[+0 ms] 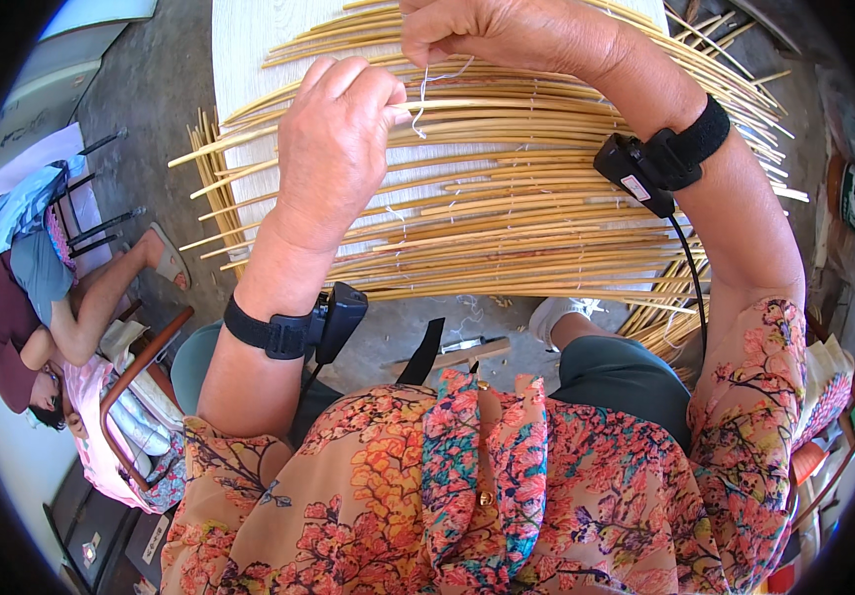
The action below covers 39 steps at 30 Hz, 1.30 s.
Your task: The person weaves thin bamboo strips by tying them together with white string, aligning horizontal strips and securing them with knots at regular intervals.
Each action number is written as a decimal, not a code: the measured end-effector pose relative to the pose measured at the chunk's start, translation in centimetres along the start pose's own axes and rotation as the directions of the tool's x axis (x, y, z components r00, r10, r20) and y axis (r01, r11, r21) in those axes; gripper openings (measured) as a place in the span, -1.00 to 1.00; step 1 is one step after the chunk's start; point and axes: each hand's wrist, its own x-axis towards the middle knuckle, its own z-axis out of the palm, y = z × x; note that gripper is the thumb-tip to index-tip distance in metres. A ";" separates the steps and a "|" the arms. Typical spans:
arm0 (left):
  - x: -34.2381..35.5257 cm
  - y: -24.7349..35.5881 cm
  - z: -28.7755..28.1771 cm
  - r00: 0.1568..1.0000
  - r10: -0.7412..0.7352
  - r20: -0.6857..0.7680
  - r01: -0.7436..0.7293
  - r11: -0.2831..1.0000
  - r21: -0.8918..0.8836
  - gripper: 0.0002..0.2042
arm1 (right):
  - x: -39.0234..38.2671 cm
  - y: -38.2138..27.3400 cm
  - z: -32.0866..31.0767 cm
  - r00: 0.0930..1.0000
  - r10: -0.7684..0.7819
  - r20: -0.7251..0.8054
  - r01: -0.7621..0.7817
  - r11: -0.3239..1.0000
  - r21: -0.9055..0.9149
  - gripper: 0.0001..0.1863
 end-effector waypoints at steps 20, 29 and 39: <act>-0.2 -0.4 0.2 0.999 -0.043 0.031 0.044 0.999 -0.029 -0.96 | 0.0 0.2 0.7 0.995 0.093 0.022 -0.095 0.994 0.056 -0.89; -0.1 -0.5 0.1 0.999 -0.047 0.019 0.048 0.997 -0.058 -0.96 | 0.3 0.2 1.0 0.948 0.311 0.065 -0.311 0.865 0.395 -0.93; -0.2 -0.9 0.2 0.999 -0.048 0.026 0.050 0.995 -0.081 -0.94 | 0.2 -0.6 1.9 0.972 0.217 0.090 -0.234 0.880 0.413 -0.91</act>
